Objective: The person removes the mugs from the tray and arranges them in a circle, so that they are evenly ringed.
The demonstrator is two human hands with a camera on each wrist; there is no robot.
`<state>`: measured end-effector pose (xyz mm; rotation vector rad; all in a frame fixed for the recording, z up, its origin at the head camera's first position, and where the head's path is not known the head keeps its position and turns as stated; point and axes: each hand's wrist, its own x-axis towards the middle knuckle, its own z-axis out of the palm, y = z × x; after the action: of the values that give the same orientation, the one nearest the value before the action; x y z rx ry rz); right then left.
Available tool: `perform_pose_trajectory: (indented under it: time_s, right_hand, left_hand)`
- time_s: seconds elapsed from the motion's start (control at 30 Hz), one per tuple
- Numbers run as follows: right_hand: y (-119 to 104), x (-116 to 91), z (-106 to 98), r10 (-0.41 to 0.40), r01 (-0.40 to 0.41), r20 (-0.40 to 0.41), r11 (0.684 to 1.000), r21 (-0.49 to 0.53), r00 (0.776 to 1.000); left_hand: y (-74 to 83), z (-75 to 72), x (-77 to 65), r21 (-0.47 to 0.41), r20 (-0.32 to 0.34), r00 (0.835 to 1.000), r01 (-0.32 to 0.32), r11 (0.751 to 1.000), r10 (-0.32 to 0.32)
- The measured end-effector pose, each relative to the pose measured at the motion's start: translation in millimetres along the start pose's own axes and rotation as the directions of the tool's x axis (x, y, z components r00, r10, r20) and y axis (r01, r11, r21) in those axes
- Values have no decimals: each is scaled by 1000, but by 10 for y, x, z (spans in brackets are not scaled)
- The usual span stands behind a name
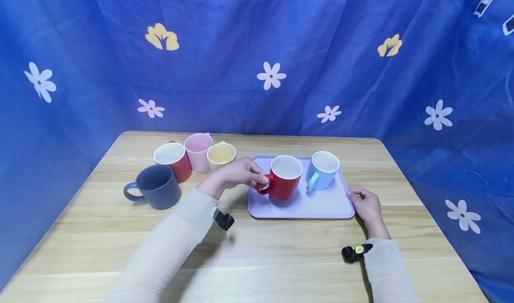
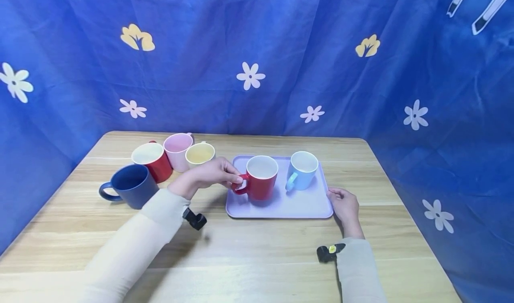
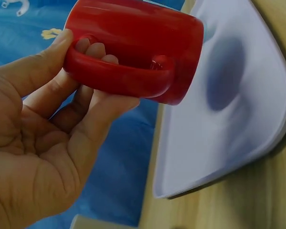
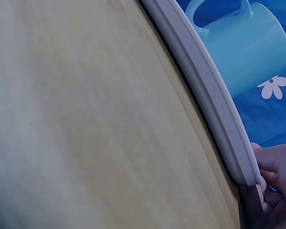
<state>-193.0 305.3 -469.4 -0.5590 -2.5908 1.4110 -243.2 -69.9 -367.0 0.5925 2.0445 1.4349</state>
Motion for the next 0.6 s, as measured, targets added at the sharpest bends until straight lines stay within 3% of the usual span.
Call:
perform_pose_trajectory:
  time_s: [0.3,0.6]
  right_hand:
    - [10,11,-2,15,-15,3,1000,-10,1000]
    - [35,15,8,0,0,-3,1000,-6,1000]
  left_hand:
    - [97,-172,-376,59,19,999,-42,997,41]
    - [40,-344,-698,107,33,997,-67,992,64]
